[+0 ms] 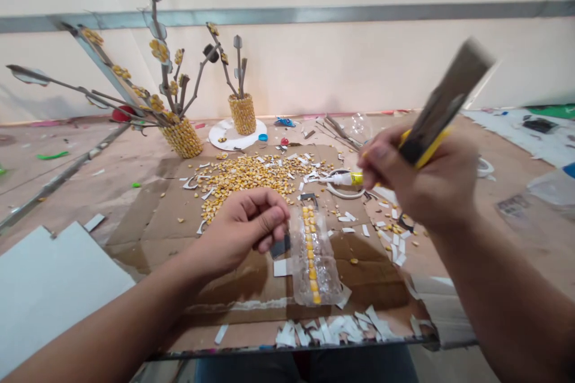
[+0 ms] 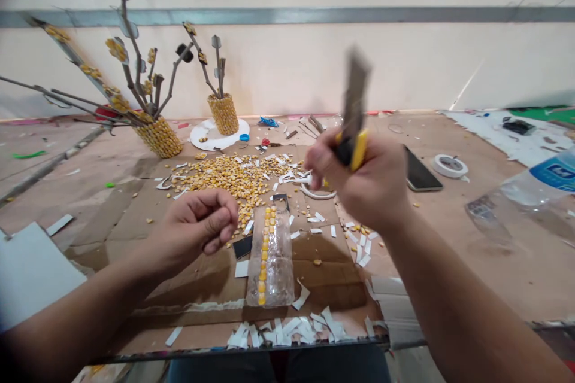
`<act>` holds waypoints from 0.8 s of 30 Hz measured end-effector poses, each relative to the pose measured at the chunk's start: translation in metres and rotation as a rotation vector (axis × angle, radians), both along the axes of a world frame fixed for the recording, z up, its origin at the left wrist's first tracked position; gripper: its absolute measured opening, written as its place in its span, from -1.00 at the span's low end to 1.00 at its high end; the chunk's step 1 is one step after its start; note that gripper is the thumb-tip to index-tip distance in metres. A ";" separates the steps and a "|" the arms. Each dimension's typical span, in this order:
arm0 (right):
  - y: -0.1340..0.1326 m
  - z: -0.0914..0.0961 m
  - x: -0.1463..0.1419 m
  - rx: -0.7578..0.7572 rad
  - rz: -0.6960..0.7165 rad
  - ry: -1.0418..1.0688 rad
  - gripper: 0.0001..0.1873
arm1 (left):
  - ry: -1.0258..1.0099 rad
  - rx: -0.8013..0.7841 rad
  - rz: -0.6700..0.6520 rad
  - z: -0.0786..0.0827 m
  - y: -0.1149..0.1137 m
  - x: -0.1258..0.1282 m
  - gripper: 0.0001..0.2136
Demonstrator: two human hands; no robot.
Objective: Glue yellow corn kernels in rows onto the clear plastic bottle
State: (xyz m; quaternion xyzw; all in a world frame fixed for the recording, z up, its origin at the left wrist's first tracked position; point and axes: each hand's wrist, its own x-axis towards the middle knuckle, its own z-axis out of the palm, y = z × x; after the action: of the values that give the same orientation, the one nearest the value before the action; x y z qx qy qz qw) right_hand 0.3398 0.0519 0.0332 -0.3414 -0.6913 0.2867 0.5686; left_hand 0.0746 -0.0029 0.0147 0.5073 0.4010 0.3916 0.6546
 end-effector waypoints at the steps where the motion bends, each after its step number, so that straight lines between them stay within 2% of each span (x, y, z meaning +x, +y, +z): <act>1: 0.008 0.003 0.006 -0.040 -0.055 0.119 -0.76 | 0.012 0.052 0.086 -0.002 0.002 -0.001 -0.63; 4: 0.027 0.005 0.020 -0.184 -0.047 0.297 -0.72 | 0.144 0.206 0.243 -0.010 0.007 -0.004 -0.81; 6: 0.033 0.002 0.024 -0.257 -0.007 0.284 -0.68 | 0.273 0.247 0.217 -0.015 0.008 -0.005 -0.80; 10: 0.030 -0.002 0.028 -0.425 0.156 -0.006 -0.73 | 0.481 0.218 0.007 -0.019 0.003 -0.006 -0.62; 14: 0.017 0.004 0.024 -0.540 0.353 -0.340 -0.89 | 0.515 0.227 -0.128 -0.017 0.001 -0.006 -0.59; 19: 0.000 0.008 0.004 -0.520 0.621 -0.648 -0.95 | 0.487 0.221 -0.130 -0.020 0.002 -0.002 -0.61; 24: -0.009 0.000 -0.008 -0.476 0.698 -0.755 -0.92 | 0.438 0.175 -0.100 -0.025 0.002 -0.001 -0.65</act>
State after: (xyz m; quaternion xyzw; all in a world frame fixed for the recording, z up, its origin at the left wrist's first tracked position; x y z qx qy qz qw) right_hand 0.3317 0.0430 0.0331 -0.2903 -0.8350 0.4635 0.0608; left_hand 0.0741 -0.0010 -0.0106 0.6541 0.4722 0.2728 0.5242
